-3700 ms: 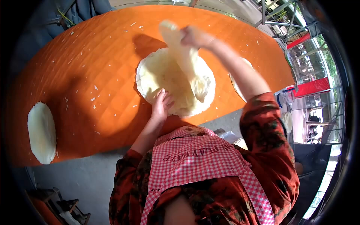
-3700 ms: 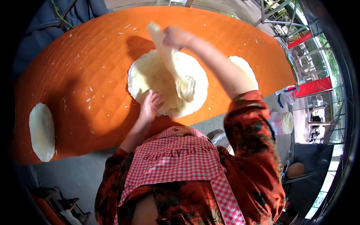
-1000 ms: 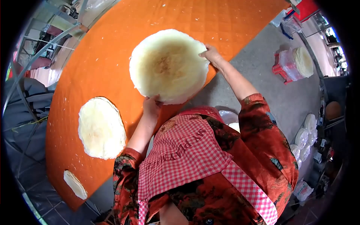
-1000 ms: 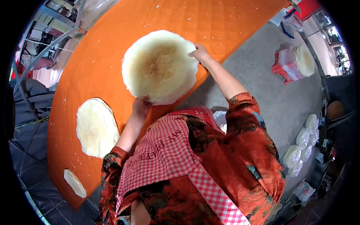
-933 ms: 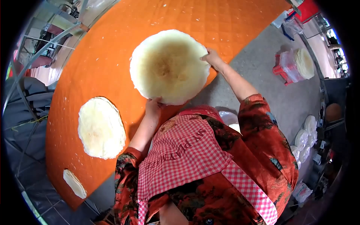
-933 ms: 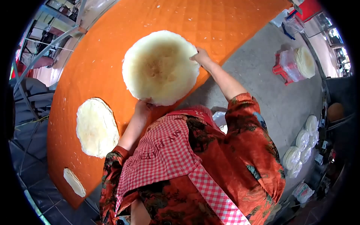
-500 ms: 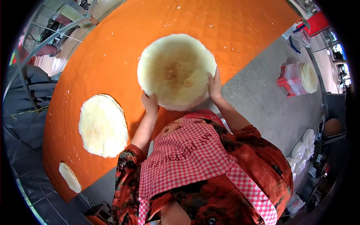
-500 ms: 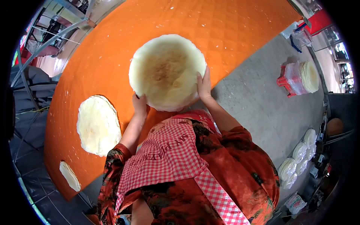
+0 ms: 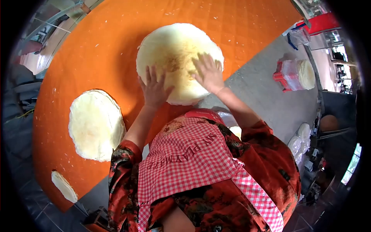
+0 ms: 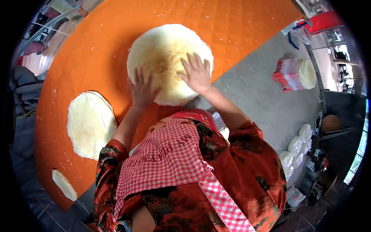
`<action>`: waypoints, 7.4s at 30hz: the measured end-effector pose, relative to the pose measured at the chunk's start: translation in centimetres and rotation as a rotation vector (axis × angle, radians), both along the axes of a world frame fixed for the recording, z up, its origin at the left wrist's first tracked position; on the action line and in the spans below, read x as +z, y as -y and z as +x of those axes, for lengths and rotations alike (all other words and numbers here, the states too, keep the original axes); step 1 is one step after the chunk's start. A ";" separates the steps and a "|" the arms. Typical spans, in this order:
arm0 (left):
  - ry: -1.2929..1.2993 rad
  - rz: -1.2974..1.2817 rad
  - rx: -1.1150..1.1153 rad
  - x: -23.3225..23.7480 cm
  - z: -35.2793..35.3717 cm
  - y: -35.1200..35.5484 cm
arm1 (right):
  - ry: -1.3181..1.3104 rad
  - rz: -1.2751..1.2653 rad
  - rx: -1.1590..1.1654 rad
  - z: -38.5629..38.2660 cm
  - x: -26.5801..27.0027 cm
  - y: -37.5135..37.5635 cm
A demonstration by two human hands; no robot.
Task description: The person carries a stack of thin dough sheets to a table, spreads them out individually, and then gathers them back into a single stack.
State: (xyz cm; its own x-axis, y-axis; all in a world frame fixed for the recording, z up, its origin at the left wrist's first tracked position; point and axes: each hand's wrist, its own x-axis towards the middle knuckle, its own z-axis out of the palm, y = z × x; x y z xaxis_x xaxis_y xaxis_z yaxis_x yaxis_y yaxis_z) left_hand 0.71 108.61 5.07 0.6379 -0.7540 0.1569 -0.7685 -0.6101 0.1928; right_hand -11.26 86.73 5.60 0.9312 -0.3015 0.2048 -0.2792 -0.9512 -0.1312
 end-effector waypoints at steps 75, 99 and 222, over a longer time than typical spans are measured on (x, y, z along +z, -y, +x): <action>-0.809 -0.843 0.267 -4.3 -4.2 -9.5 | -0.390 -0.144 0.766 28.2 2.8 -0.3; -0.815 -0.897 0.291 -3.7 -1.2 -7.5 | -0.947 -0.118 0.560 29.8 4.7 -0.3; -1.633 -0.798 0.735 -5.4 3.3 -3.0 | 0.532 1.622 -0.781 -5.3 -6.3 -1.4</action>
